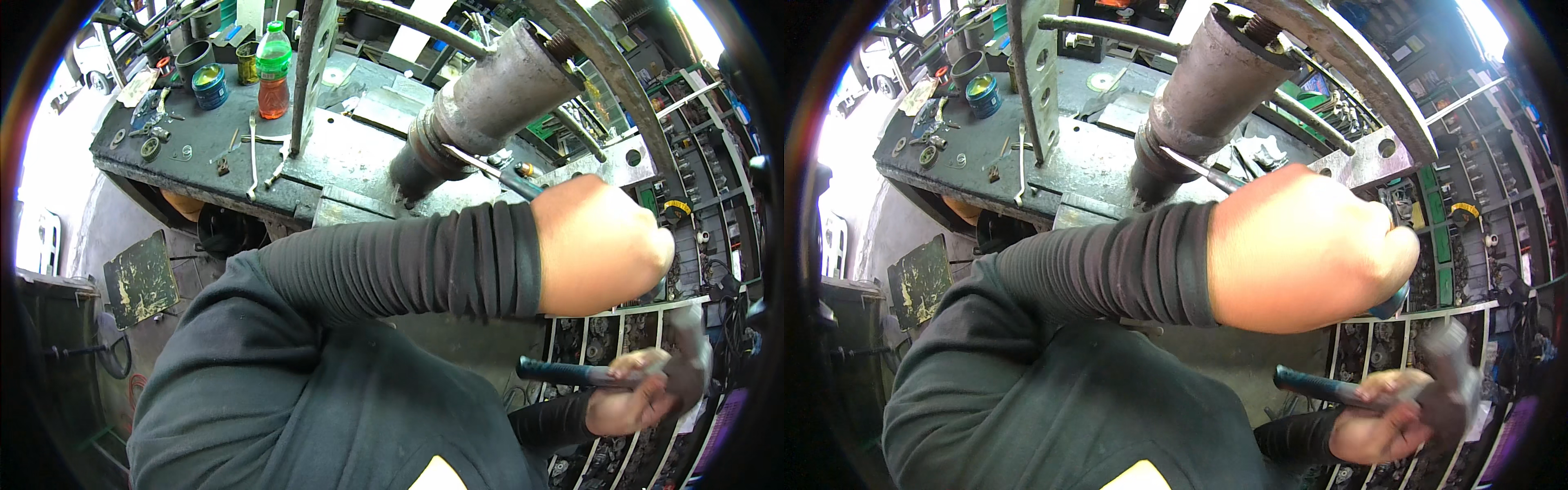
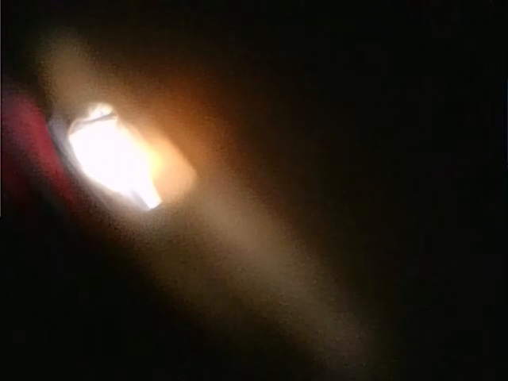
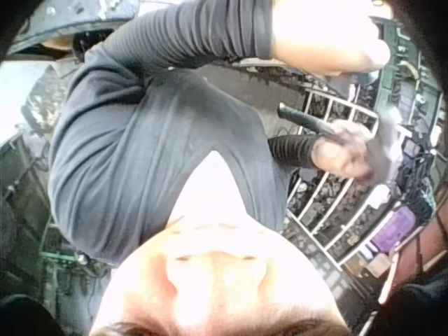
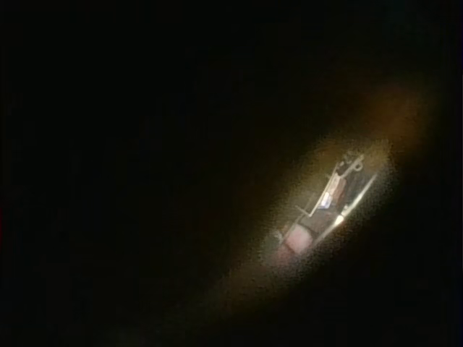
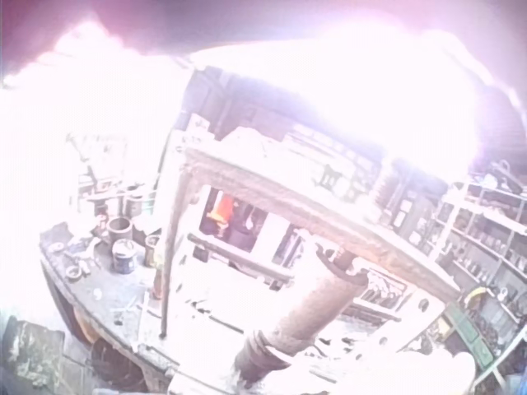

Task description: The person uses a hammer and a blue-handled punch to repeatedly tap a cylindrical metal component mounted on a workbench. They also use a wrench to tighten or adjust a fitting on the same component. The actions are repeated multiple times throughout the clip.

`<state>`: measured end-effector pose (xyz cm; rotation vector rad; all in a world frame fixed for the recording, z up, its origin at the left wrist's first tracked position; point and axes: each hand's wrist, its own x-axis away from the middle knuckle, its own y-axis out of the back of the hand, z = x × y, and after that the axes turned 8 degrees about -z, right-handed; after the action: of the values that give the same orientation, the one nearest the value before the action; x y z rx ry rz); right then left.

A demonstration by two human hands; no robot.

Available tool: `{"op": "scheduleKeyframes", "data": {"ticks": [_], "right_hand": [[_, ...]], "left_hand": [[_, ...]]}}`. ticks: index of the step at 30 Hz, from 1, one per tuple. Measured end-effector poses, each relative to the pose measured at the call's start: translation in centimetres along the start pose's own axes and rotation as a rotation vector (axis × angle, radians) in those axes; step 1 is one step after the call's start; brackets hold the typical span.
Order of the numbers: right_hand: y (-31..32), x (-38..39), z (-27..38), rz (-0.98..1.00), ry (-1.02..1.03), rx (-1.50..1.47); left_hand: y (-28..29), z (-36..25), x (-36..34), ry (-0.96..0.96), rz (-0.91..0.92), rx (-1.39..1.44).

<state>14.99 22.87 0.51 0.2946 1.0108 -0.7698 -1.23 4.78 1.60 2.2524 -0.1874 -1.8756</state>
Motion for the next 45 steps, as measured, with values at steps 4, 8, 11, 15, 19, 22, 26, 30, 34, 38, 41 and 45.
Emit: {"op": "scheduleKeyframes", "data": {"ticks": [4,8,11,15,19,22,26,30,34,38,41,45], "right_hand": [[-0.8,1.0,-0.4,0.165,-0.018,0.061],[1.3,0.0,0.6,0.052,0.016,0.095],[2.9,-1.4,1.4,0.022,0.009,-0.077],[-2.2,1.3,0.1,0.148,-0.054,0.067],[0.2,-0.2,-0.2,-0.08,-0.002,-0.07],[-0.6,0.6,0.0,0.202,0.018,-0.064],[-0.8,0.9,-0.5,0.186,0.009,0.106],[3.8,-2.7,0.8,0.233,-0.096,-0.244],[3.7,-2.0,1.0,0.095,-0.164,-0.179],[1.4,0.1,0.9,0.13,-0.22,-0.12],[1.7,0.5,0.9,0.078,-0.27,-0.11],[2.1,1.0,1.2,-0.077,-0.222,-0.058]], "left_hand": [[-1.1,-0.3,0.5,-0.006,0.029,0.021],[-0.2,-0.3,0.5,-0.017,0.003,0.021],[0.5,-0.3,0.2,0.015,0.027,0.02],[0.0,-0.2,0.0,0.01,-0.013,0.041],[0.2,0.0,0.1,0.008,0.012,0.029],[-0.4,0.2,0.6,-0.009,0.068,-0.007],[0.7,4.1,3.2,0.202,0.048,0.093],[1.9,1.9,5.6,0.045,0.113,0.069],[1.5,-1.2,5.4,-0.031,0.153,0.195],[0.4,-3.8,4.9,-0.13,0.072,0.199],[0.4,-4.0,4.2,-0.185,0.043,0.153],[0.6,-2.9,3.0,-0.179,0.001,0.191]]}}
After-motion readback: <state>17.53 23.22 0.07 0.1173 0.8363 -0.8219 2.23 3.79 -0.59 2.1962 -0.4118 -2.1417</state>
